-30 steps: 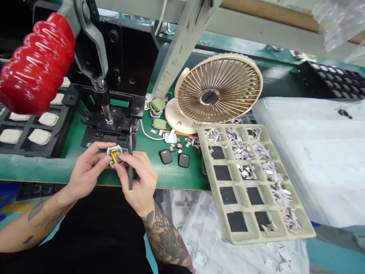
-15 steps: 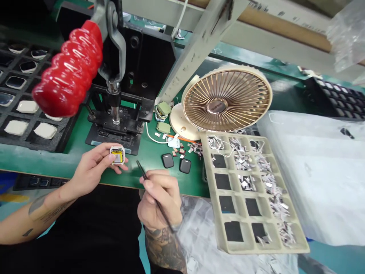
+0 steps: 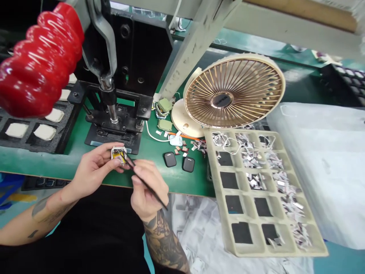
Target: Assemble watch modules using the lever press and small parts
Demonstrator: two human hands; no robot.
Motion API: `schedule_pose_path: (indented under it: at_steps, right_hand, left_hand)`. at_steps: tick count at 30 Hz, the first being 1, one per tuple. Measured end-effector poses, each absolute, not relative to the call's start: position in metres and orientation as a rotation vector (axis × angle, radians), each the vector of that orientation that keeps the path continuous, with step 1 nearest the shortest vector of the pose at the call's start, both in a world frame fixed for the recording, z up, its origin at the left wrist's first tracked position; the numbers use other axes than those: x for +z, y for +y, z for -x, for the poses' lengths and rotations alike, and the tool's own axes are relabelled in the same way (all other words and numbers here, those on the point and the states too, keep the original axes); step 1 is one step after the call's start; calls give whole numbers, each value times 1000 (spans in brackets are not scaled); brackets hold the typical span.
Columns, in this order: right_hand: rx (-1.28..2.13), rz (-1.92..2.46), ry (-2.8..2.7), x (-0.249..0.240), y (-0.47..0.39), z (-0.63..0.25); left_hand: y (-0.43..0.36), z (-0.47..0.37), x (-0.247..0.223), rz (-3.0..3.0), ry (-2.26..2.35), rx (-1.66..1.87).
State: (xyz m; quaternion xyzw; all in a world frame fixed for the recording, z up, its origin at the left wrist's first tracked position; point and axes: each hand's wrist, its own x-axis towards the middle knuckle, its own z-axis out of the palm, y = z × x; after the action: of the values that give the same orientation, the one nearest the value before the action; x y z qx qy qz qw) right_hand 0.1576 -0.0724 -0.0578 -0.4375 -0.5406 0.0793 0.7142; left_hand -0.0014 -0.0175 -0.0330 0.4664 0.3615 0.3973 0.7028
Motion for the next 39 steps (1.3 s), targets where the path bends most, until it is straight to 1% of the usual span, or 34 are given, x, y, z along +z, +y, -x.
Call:
schedule_pose_path:
  at_steps: [3,6,9,15,18,20,24,28,34,39]
  right_hand:
    - [84,1052,-1485,-49,-75,-165]
    - [200,1148,-1685,-41,-72,-172]
    - [304,1135,-1717,-38,-66,-177]
    - [337,1140,-1784,-37,-63,-182]
    - [428,1173,-1739,-36,-63,-182]
    - [431,1170,-1706,-38,-63,-180]
    - [239,1167,-1623,-45,-68,-178]
    - [28,1000,-1341,-52,-76,-178]
    - [219,1062,-1191,-56,-77,-166]
    - [243,1078,-1230,-59,-76,-161]
  left_hand:
    - [-17,3,-33,-1031,795,897]
    - [-17,5,-35,-1034,772,933]
    - [-17,6,-37,-1054,748,924]
    - [-17,7,-38,-1084,756,854]
    - [-16,8,-36,-1115,755,816]
    - [-16,9,-35,-1137,751,829]
    - [-16,7,-32,-1127,766,859]
    - [-19,3,-33,-1115,832,911]
    - [-23,3,-39,-1271,910,892]
    - [-25,2,-39,-1365,941,881]
